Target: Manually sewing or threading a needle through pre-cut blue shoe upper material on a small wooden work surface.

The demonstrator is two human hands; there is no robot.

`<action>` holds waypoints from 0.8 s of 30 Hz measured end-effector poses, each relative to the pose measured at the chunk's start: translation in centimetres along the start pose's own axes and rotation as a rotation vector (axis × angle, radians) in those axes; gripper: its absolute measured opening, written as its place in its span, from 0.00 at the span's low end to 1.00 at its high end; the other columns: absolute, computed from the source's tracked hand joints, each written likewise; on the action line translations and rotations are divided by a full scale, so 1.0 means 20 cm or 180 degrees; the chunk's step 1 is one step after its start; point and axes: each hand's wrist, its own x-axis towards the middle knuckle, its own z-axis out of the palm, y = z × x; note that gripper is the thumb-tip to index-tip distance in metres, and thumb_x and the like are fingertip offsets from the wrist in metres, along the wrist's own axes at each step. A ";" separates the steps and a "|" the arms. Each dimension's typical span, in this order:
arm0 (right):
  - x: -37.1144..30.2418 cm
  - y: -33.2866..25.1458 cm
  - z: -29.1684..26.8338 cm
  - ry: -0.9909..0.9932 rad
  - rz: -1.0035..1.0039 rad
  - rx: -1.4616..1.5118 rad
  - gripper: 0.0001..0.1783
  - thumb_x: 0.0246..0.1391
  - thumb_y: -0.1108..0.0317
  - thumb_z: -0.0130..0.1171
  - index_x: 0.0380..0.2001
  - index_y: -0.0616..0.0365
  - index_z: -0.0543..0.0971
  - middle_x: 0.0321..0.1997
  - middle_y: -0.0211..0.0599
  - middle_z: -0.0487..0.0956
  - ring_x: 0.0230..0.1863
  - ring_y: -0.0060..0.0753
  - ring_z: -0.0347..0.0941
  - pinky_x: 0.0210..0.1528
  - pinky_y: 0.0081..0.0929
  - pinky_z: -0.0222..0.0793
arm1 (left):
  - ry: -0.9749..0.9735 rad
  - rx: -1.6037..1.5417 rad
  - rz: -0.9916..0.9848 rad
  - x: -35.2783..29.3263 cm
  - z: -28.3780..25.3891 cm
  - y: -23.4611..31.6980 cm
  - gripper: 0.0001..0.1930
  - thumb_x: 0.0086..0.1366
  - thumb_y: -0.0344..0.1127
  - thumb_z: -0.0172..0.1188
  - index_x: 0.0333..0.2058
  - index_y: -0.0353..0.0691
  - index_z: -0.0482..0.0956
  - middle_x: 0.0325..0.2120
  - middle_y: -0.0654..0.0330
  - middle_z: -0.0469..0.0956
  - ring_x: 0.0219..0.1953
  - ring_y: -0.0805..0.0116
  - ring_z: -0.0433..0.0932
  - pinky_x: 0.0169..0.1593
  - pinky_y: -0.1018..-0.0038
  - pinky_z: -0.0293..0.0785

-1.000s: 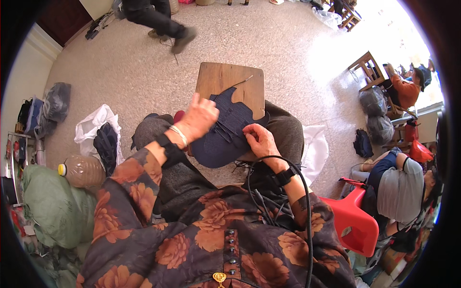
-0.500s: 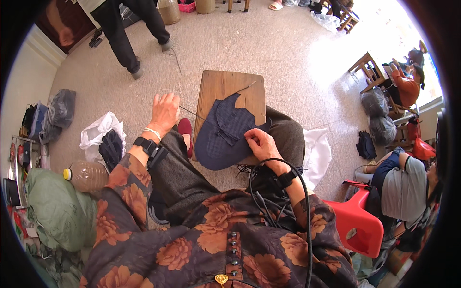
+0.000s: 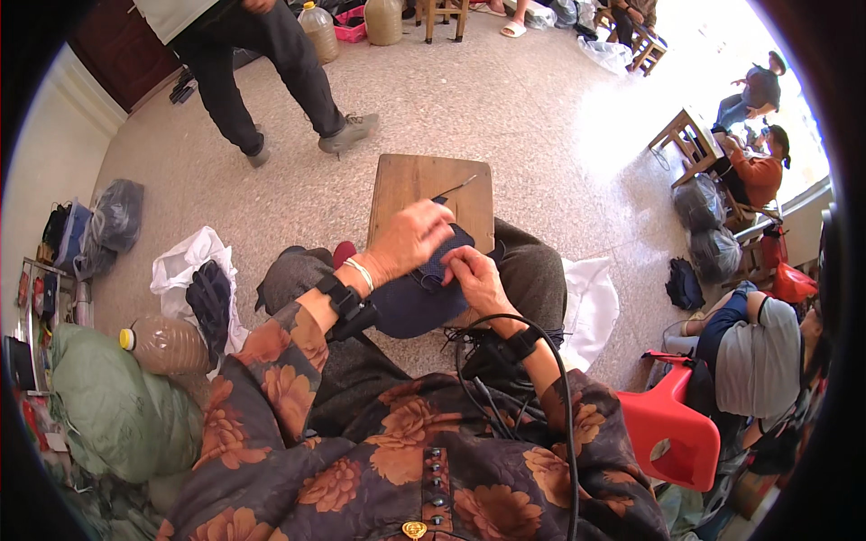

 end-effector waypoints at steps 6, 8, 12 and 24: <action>-0.09 0.04 -0.03 0.0293 0.0758 0.1246 0.11 0.70 0.69 0.47 0.47 0.65 0.75 0.23 0.30 0.74 0.19 0.21 0.72 0.27 0.21 0.75 | 0.0236 0.0977 -0.0889 0.00 0.11 -0.25 0.10 0.61 0.31 0.65 0.40 0.35 0.79 0.39 0.50 0.77 0.41 0.49 0.79 0.47 0.61 0.76; -0.09 0.03 -0.04 0.0270 0.0907 0.1407 0.12 0.71 0.70 0.46 0.48 0.65 0.75 0.23 0.29 0.74 0.18 0.20 0.70 0.26 0.22 0.76 | -0.0044 0.1040 -0.1045 0.01 0.14 -0.31 0.10 0.60 0.32 0.66 0.39 0.35 0.78 0.39 0.50 0.77 0.42 0.49 0.79 0.48 0.60 0.75; -0.05 0.03 -0.06 0.0179 0.0942 0.1252 0.12 0.72 0.68 0.46 0.48 0.63 0.75 0.23 0.29 0.73 0.18 0.19 0.70 0.24 0.20 0.74 | -0.0558 0.0857 -0.1493 0.04 0.12 -0.40 0.09 0.59 0.33 0.65 0.34 0.36 0.77 0.34 0.51 0.76 0.39 0.50 0.78 0.45 0.59 0.74; 0.11 -0.01 -0.16 0.0258 0.0038 -0.1162 0.11 0.68 0.67 0.47 0.43 0.61 0.77 0.26 0.36 0.80 0.28 0.35 0.79 0.33 0.31 0.75 | 0.0452 -0.2405 -0.2146 -0.15 -0.19 -0.10 0.07 0.73 0.28 0.52 0.47 0.34 0.72 0.32 0.59 0.78 0.33 0.73 0.81 0.46 0.72 0.83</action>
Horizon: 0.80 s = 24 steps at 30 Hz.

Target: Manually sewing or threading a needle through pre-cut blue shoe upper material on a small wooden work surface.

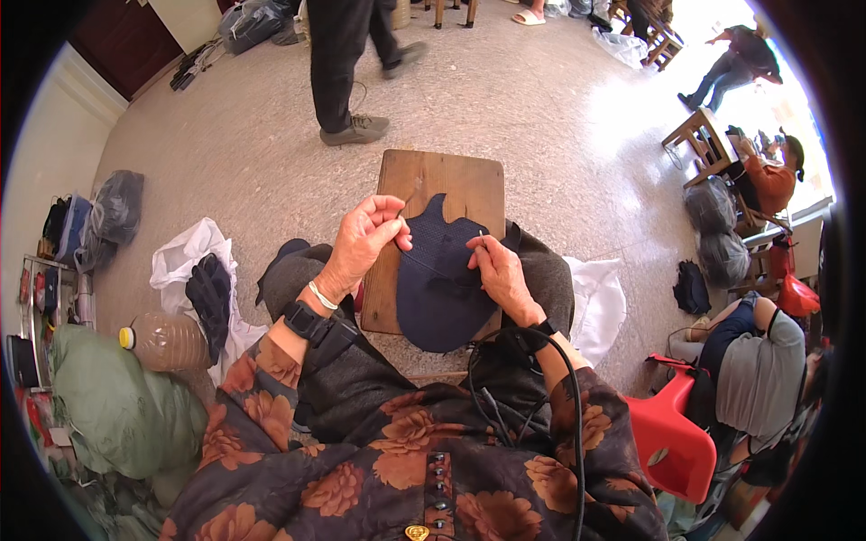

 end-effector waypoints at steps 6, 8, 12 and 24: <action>-0.02 0.02 0.02 0.0226 -0.0216 -0.0110 0.11 0.68 0.68 0.47 0.42 0.61 0.78 0.27 0.38 0.81 0.33 0.42 0.81 0.39 0.35 0.74 | 0.0207 -0.0550 0.0377 0.03 0.01 0.15 0.07 0.74 0.32 0.53 0.47 0.38 0.74 0.32 0.60 0.79 0.24 0.80 0.76 0.32 0.77 0.82; -0.03 0.02 0.02 0.0219 -0.0118 -0.0176 0.11 0.67 0.68 0.48 0.42 0.61 0.78 0.27 0.37 0.81 0.33 0.40 0.81 0.39 0.34 0.74 | 0.0119 -0.0632 0.0358 0.03 -0.01 0.18 0.07 0.74 0.32 0.53 0.47 0.39 0.74 0.30 0.61 0.78 0.21 0.81 0.74 0.27 0.80 0.78; -0.03 -0.01 0.00 0.0220 -0.0103 -0.0009 0.10 0.68 0.68 0.49 0.42 0.61 0.78 0.28 0.37 0.81 0.33 0.37 0.80 0.39 0.32 0.74 | 0.0013 0.0433 0.0095 -0.02 -0.01 0.12 0.12 0.74 0.31 0.51 0.52 0.37 0.73 0.27 0.60 0.80 0.16 0.82 0.68 0.20 0.85 0.68; -0.16 -0.02 0.06 -0.0315 -0.0657 0.0227 0.12 0.67 0.70 0.51 0.45 0.64 0.80 0.41 0.49 0.83 0.47 0.44 0.80 0.50 0.34 0.74 | -0.0531 0.3323 0.0846 -0.11 0.09 -0.14 0.09 0.68 0.31 0.57 0.39 0.34 0.83 0.32 0.51 0.77 0.35 0.50 0.80 0.41 0.62 0.75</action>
